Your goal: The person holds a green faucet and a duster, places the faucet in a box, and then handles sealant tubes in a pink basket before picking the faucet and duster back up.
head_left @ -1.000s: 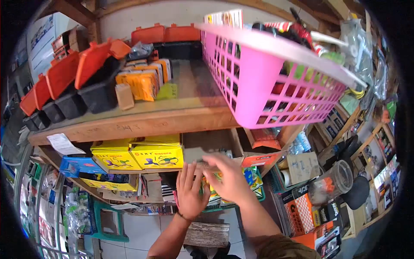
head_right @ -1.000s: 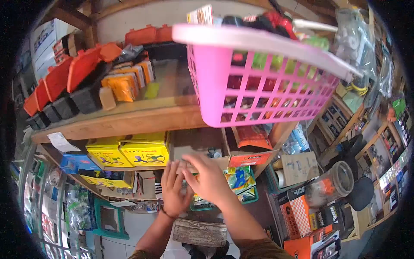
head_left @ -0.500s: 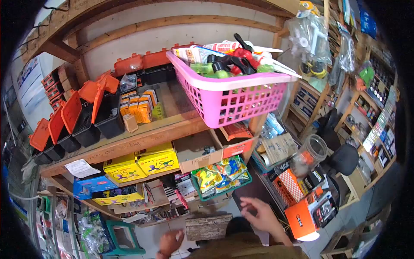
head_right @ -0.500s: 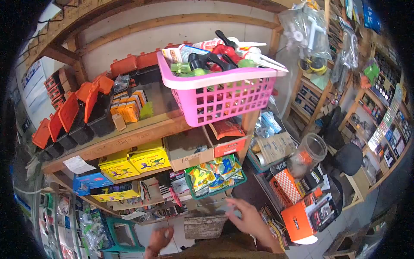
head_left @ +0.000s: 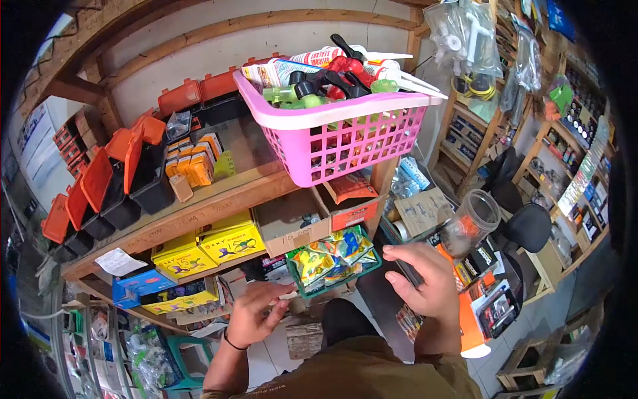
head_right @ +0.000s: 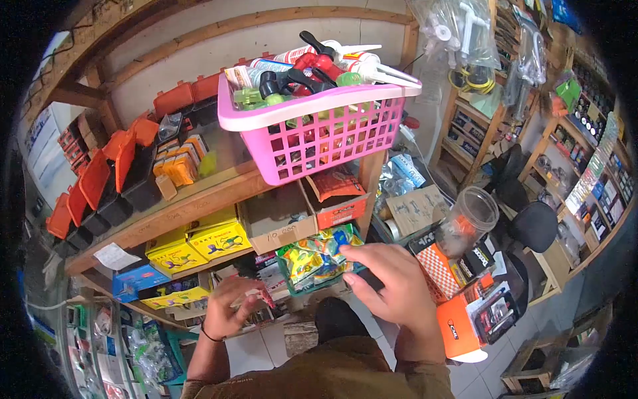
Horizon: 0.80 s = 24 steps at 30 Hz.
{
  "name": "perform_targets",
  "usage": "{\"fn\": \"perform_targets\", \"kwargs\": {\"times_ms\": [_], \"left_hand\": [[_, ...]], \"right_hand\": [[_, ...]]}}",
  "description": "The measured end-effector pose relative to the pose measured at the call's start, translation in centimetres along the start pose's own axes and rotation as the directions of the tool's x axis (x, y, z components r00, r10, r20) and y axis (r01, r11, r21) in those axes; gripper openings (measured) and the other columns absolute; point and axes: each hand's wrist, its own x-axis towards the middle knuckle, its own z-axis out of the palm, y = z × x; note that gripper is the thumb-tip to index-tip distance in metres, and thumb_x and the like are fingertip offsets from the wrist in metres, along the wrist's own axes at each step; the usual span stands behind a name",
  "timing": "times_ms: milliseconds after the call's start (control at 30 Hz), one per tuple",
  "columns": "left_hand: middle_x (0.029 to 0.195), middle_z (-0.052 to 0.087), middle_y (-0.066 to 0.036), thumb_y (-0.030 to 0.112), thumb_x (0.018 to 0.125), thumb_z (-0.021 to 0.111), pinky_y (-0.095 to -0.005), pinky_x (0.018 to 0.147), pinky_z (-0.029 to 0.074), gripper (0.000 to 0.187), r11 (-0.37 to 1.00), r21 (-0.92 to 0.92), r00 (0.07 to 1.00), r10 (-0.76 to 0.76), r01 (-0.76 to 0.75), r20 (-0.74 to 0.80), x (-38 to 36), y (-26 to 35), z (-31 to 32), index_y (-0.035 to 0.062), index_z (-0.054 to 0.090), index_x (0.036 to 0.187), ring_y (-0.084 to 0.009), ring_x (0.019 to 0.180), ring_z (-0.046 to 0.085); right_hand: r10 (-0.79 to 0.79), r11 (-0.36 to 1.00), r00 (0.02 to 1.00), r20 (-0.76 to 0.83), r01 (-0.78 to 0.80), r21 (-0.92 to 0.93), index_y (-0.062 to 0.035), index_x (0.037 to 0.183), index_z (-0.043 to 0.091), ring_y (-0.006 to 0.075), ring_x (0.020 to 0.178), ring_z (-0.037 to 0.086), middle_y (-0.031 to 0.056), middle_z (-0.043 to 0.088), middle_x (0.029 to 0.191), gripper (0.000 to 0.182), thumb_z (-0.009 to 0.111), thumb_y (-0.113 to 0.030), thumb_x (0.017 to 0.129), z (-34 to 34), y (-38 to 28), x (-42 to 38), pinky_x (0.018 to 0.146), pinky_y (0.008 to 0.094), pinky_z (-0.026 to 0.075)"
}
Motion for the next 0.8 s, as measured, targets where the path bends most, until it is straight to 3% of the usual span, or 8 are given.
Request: {"fn": "perform_targets", "kwargs": {"times_ms": [67, 133, 200, 233, 367, 533, 667, 800], "left_hand": [[0.088, 0.066, -0.011, 0.012, 0.077, 0.063, -0.0356, 0.073, 0.047, 0.018, 0.997, 0.062, 0.998, 0.056, -0.056, -0.008, 1.9, 0.3, -1.1, 0.0016, 0.064, 0.092, -0.0279, 0.079, 0.063], [0.084, 0.065, -0.010, 0.011, 0.075, 0.063, -0.0362, 0.073, 0.048, 0.016, 0.982, 0.123, 0.990, 0.142, -0.141, 0.002, 4.2, 0.8, -2.8, 0.0023, 0.065, 0.089, -0.0272, 0.078, 0.063], [0.079, 0.065, -0.009, 0.010, 0.074, 0.062, -0.0346, 0.069, 0.047, 0.012, 0.959, 0.224, 0.984, 0.180, -0.175, 0.001, 7.1, 1.8, -4.5, 0.0025, 0.066, 0.083, -0.0256, 0.075, 0.063], [0.077, 0.065, -0.008, 0.011, 0.074, 0.062, -0.0341, 0.068, 0.047, 0.012, 0.932, 0.263, 0.966, 0.258, -0.248, -0.003, 8.9, 2.4, -5.5, 0.0030, 0.066, 0.082, -0.0244, 0.073, 0.063], [0.074, 0.064, -0.004, 0.018, 0.077, 0.060, -0.0304, 0.064, 0.046, 0.014, 0.784, 0.347, 0.851, 0.517, -0.515, 0.095, 17.8, 6.1, -8.8, 0.0055, 0.066, 0.078, -0.0198, 0.066, 0.062], [0.077, 0.063, -0.005, 0.011, 0.073, 0.065, -0.0303, 0.060, 0.045, 0.014, 0.786, 0.274, 0.832, 0.534, -0.554, 0.153, 27.5, 8.6, -9.6, 0.0038, 0.066, 0.085, -0.0205, 0.066, 0.060], [0.078, 0.062, -0.005, 0.011, 0.071, 0.067, -0.0305, 0.061, 0.045, 0.017, 0.870, 0.267, 0.910, 0.387, -0.414, 0.150, 30.3, 9.2, -8.8, 0.0056, 0.066, 0.087, -0.0205, 0.068, 0.059], [0.080, 0.062, -0.007, 0.016, 0.069, 0.070, -0.0319, 0.064, 0.046, 0.024, 0.909, 0.290, 0.948, 0.249, -0.299, 0.199, 31.7, 9.8, -7.1, 0.0064, 0.066, 0.092, -0.0239, 0.070, 0.060]], "right_hand": [[-0.156, 0.988, 0.988, 0.004, 0.156, -0.008, -0.0045, 0.100, 0.062, 0.0270, 0.079, 0.061, 0.0103, 0.064, 0.091, 0.030, 0.068, -0.010, 0.072, 0.2, 0.8, 2.0, 0.069, 0.0340, 0.045], [-0.202, 0.979, 0.979, -0.012, 0.202, -0.004, -0.0061, 0.099, 0.062, 0.0248, 0.076, 0.061, 0.0082, 0.064, 0.087, 0.030, 0.069, -0.009, 0.070, 0.2, 1.4, 4.1, 0.067, 0.0333, 0.045], [-0.325, 0.942, 0.946, 0.012, 0.324, -0.092, -0.0079, 0.098, 0.063, 0.0220, 0.074, 0.061, 0.0057, 0.063, 0.083, 0.029, 0.069, -0.010, 0.070, -0.2, 2.1, 6.1, 0.066, 0.0318, 0.045], [-0.404, 0.906, 0.914, -0.046, 0.393, -0.155, -0.0095, 0.097, 0.064, 0.0187, 0.072, 0.060, 0.0035, 0.061, 0.080, 0.030, 0.070, -0.010, 0.068, -0.4, 2.2, 7.4, 0.064, 0.0299, 0.045], [-0.543, 0.813, 0.839, -0.027, 0.517, -0.267, -0.0108, 0.095, 0.066, 0.0156, 0.071, 0.061, 0.0024, 0.060, 0.080, 0.033, 0.071, -0.012, 0.063, -4.4, 2.3, 12.4, 0.061, 0.0280, 0.044], [-0.532, 0.840, 0.844, -0.064, 0.516, -0.170, -0.0105, 0.098, 0.065, 0.0178, 0.071, 0.061, 0.0036, 0.059, 0.080, 0.033, 0.071, -0.012, 0.065, -8.1, 3.1, 19.0, 0.061, 0.0288, 0.044], [-0.379, 0.912, 0.924, 0.050, 0.383, -0.148, -0.0086, 0.099, 0.063, 0.0211, 0.071, 0.059, 0.0059, 0.060, 0.085, 0.032, 0.070, -0.014, 0.068, -9.5, 3.6, 22.7, 0.059, 0.0321, 0.043], [-0.239, 0.949, 0.962, 0.136, 0.261, -0.177, -0.0097, 0.094, 0.063, 0.0246, 0.064, 0.056, 0.0059, 0.059, 0.078, 0.028, 0.070, -0.022, 0.069, -9.0, 4.4, 23.6, 0.058, 0.0338, 0.044]]}}
